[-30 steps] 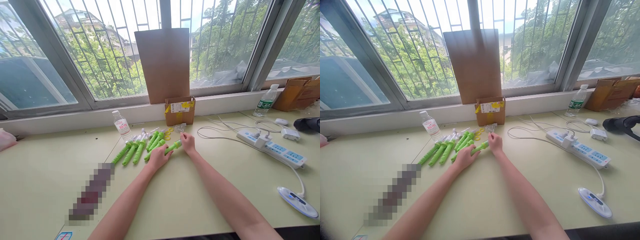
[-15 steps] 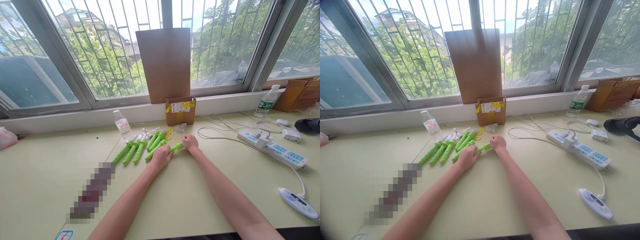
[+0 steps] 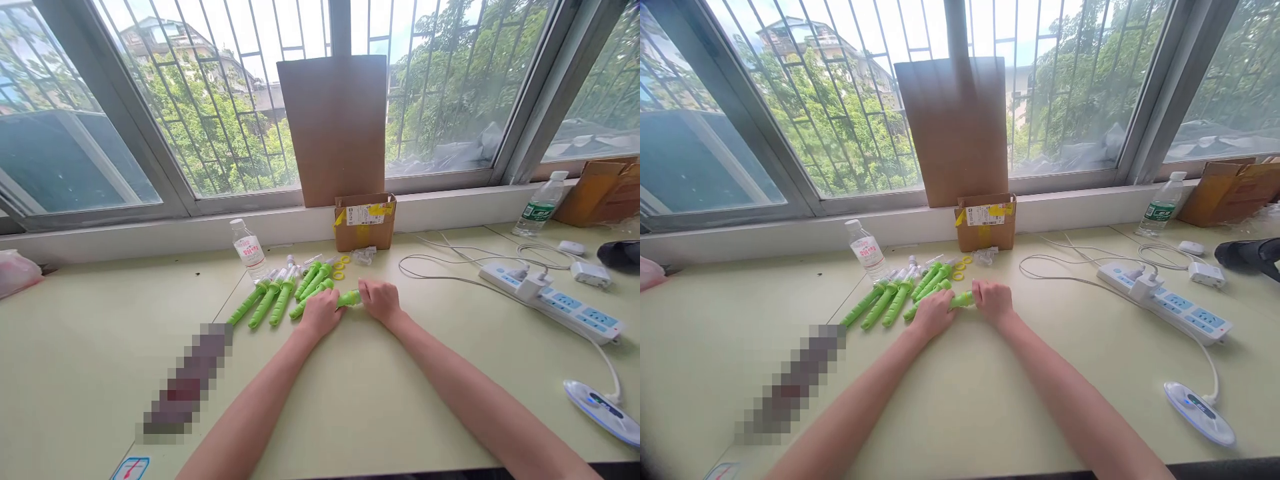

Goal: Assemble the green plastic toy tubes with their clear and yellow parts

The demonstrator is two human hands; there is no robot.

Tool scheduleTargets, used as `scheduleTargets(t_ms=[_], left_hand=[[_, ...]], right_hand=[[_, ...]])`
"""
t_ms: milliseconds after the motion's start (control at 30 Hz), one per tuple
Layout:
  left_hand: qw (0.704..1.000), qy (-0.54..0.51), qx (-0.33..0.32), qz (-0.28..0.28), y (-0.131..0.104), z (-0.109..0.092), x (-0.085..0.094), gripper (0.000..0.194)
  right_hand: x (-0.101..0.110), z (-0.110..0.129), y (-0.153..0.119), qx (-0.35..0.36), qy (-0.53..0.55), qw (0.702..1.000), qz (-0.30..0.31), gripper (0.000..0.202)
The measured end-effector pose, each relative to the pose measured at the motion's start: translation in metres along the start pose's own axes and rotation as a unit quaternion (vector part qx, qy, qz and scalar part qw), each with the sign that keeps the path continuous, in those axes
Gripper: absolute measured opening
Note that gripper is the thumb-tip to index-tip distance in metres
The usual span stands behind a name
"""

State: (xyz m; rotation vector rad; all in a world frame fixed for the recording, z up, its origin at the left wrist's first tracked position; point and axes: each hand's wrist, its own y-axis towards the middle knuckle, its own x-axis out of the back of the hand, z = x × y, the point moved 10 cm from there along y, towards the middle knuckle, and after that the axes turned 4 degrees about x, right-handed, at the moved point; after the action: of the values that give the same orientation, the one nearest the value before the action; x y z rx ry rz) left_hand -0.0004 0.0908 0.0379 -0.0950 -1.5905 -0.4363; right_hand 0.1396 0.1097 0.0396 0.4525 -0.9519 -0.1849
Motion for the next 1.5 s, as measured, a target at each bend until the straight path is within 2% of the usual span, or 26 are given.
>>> scheduleTargets(t_ms=[67, 133, 200, 267, 333, 533, 733, 900, 933, 1033, 1133, 1267, 1400, 1433, 1500], left_hand=[[1.0, 0.003, 0.013, 0.023, 0.001, 0.005, -0.003, 0.019], [0.999, 0.01, 0.018, 0.04, 0.002, 0.007, -0.006, 0.016], [0.999, 0.015, 0.024, 0.047, 0.002, 0.009, -0.006, 0.016], [0.998, 0.02, 0.028, 0.045, 0.003, 0.01, -0.006, 0.018], [0.998, 0.024, 0.025, 0.046, 0.003, 0.008, -0.007, 0.019], [0.998, 0.029, -0.024, 0.052, 0.001, -0.005, -0.01, 0.015], [0.997, 0.044, -0.048, 0.048, -0.001, -0.016, -0.008, 0.019], [0.994, 0.085, -0.07, 0.018, -0.004, -0.033, -0.006, 0.028], [0.993, 0.095, -0.076, 0.007, -0.005, -0.036, -0.005, 0.028], [0.99, 0.117, -0.071, -0.026, -0.007, -0.039, 0.003, 0.028], [0.993, 0.112, -0.033, -0.035, -0.007, -0.034, 0.012, 0.023], [0.998, 0.021, 0.031, 0.043, -0.006, -0.016, 0.007, 0.018], [0.979, -0.116, -0.001, 0.169, -0.01, -0.015, -0.011, 0.014], [0.978, -0.122, -0.001, 0.17, -0.01, -0.014, -0.012, 0.014], [0.988, -0.087, 0.021, 0.125, -0.008, -0.01, -0.006, 0.018]], right_hand=[[0.004, 0.027, -0.013, 0.127, -0.069, 0.99, 0.003, 0.029], [0.007, 0.044, -0.027, 0.212, -0.108, 0.971, 0.003, 0.023], [0.008, 0.056, -0.037, 0.274, -0.135, 0.952, 0.001, 0.033], [0.006, 0.063, -0.041, 0.3, -0.163, 0.94, 0.008, 0.04], [0.001, 0.064, -0.041, 0.29, -0.198, 0.936, 0.028, 0.04], [-0.011, 0.053, -0.036, 0.185, -0.268, 0.937, 0.123, 0.017], [-0.008, 0.039, -0.033, 0.131, -0.239, 0.939, 0.211, 0.011], [-0.013, 0.023, -0.041, 0.136, -0.182, 0.926, 0.301, 0.008], [-0.012, 0.021, -0.041, 0.137, -0.177, 0.928, 0.296, 0.009], [-0.006, 0.02, -0.035, 0.148, -0.203, 0.945, 0.207, 0.011], [-0.007, 0.033, -0.031, 0.212, -0.216, 0.943, 0.135, 0.011], [0.0, 0.049, -0.032, 0.294, -0.252, 0.921, 0.039, 0.025], [0.008, 0.059, -0.039, 0.337, -0.246, 0.909, -0.007, 0.036], [0.009, 0.059, -0.04, 0.336, -0.242, 0.91, -0.005, 0.036], [0.006, 0.056, -0.039, 0.314, -0.237, 0.919, 0.019, 0.034]])
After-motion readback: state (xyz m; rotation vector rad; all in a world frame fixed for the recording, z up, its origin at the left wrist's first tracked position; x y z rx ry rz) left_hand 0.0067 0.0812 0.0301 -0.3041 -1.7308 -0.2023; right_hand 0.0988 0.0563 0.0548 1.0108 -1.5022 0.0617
